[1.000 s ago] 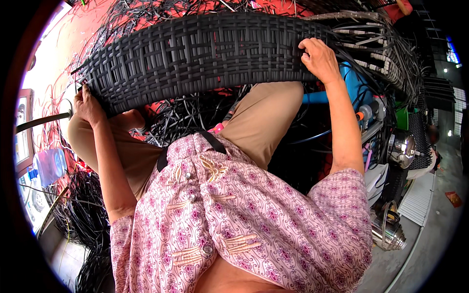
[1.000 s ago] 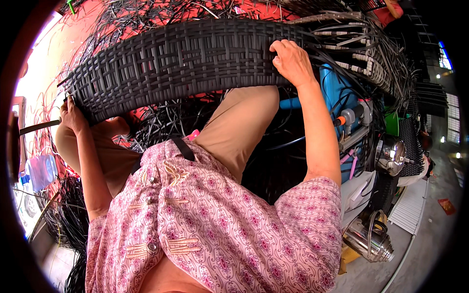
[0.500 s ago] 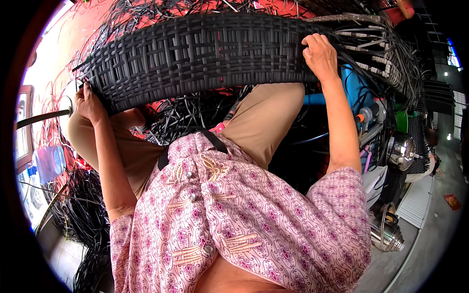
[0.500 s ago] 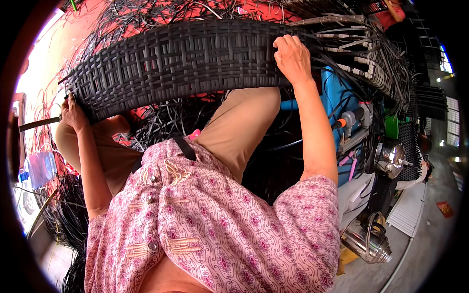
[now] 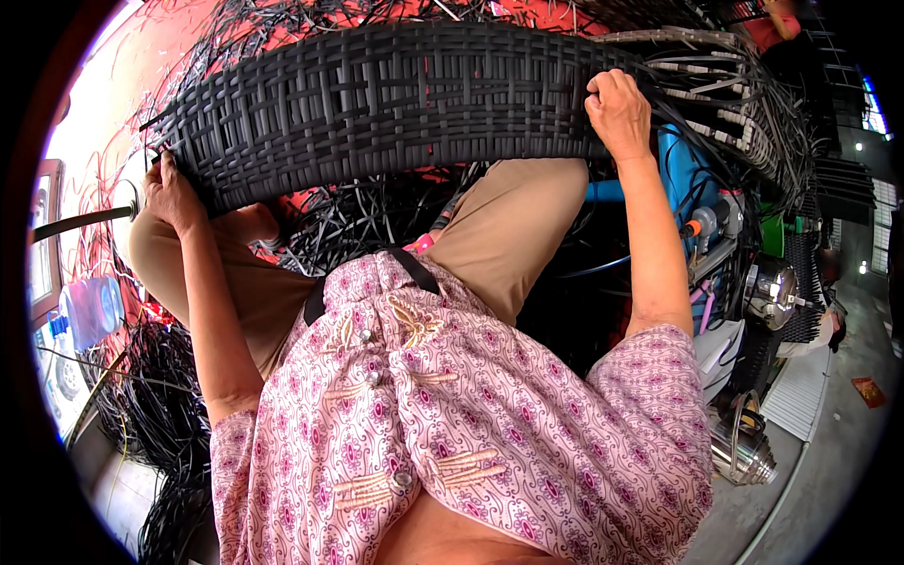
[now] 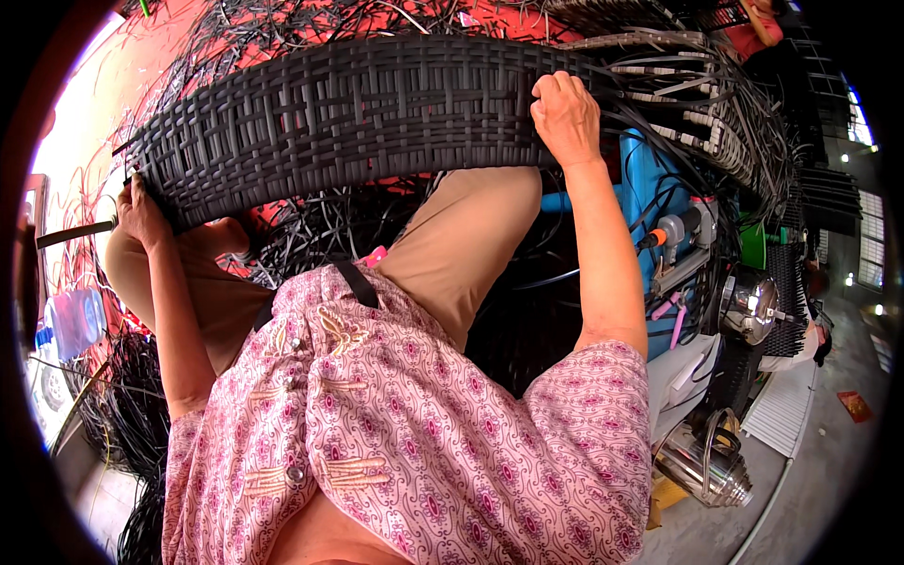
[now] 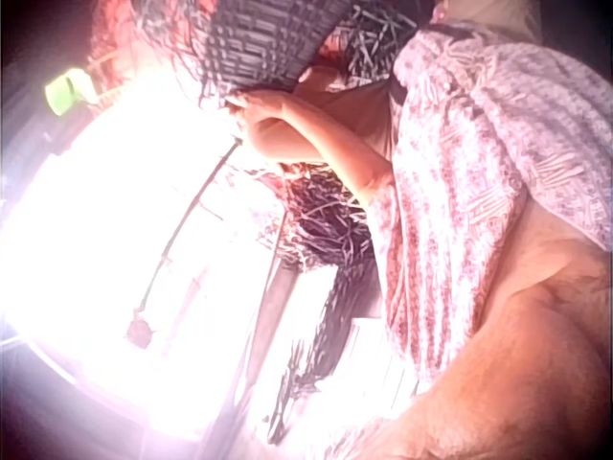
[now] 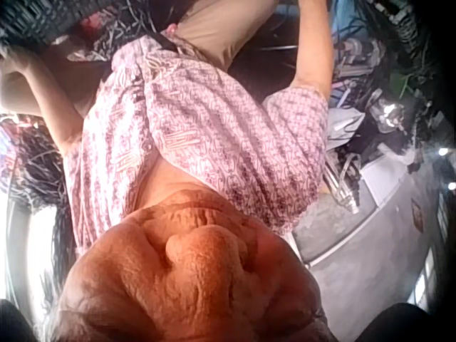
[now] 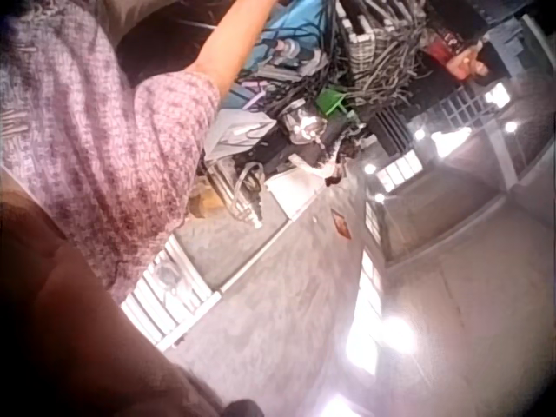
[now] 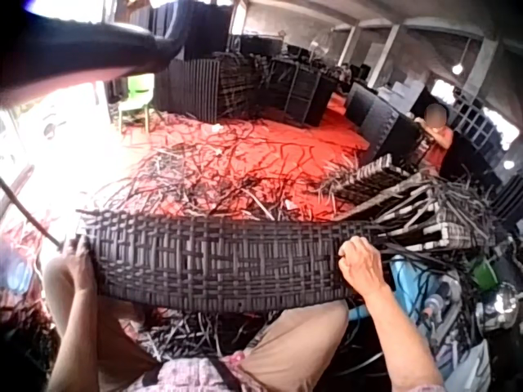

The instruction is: The person sits cross-legged on the floor and weaves a black plastic strip into a large, curved basket frame. They repeatedly interlace the strip through the vertical ribs of the frame, pulling it tight and adjusting the weave pattern by hand.

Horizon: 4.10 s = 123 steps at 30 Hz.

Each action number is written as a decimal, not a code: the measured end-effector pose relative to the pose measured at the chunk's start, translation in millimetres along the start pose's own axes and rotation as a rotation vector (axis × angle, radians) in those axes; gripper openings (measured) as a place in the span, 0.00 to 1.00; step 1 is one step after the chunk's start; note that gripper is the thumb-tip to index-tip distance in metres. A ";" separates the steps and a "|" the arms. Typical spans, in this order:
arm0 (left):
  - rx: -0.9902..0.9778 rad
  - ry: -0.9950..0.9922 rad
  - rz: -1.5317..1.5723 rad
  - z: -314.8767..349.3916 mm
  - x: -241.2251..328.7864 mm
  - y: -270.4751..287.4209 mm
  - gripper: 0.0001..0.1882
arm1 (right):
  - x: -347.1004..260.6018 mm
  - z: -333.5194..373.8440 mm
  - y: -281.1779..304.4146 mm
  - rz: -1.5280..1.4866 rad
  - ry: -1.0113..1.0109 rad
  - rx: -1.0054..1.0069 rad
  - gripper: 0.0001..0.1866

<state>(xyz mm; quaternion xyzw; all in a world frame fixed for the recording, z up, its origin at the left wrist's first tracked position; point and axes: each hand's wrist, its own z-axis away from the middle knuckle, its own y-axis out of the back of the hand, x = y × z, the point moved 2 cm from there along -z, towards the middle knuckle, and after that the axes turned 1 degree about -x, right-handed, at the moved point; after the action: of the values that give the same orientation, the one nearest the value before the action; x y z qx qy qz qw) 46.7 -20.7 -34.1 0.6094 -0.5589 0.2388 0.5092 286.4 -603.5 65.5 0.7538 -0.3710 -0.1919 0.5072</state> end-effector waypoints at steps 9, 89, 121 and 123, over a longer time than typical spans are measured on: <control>-0.001 0.016 0.028 -3.0 -10.2 -1.1 0.19 | -40.3 -9.6 19.1 -0.174 0.122 0.021 0.10; 0.085 0.032 0.170 6.3 0.4 -3.6 0.11 | -225.7 -30.4 -22.5 -0.107 0.023 0.102 0.27; 0.054 0.154 0.525 13.9 10.8 -0.8 0.05 | -433.6 -132.4 -50.4 -0.445 0.269 0.139 0.25; 0.017 0.166 0.617 12.3 7.0 -2.6 0.05 | -436.8 -138.9 -51.6 -0.430 0.227 0.090 0.25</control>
<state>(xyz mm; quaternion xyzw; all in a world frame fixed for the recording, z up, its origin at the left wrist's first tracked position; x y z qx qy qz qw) 47.5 -35.1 -33.5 0.3938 -0.6719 0.4357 0.4513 113.3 -176.9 37.9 0.8541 -0.1509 -0.1929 0.4589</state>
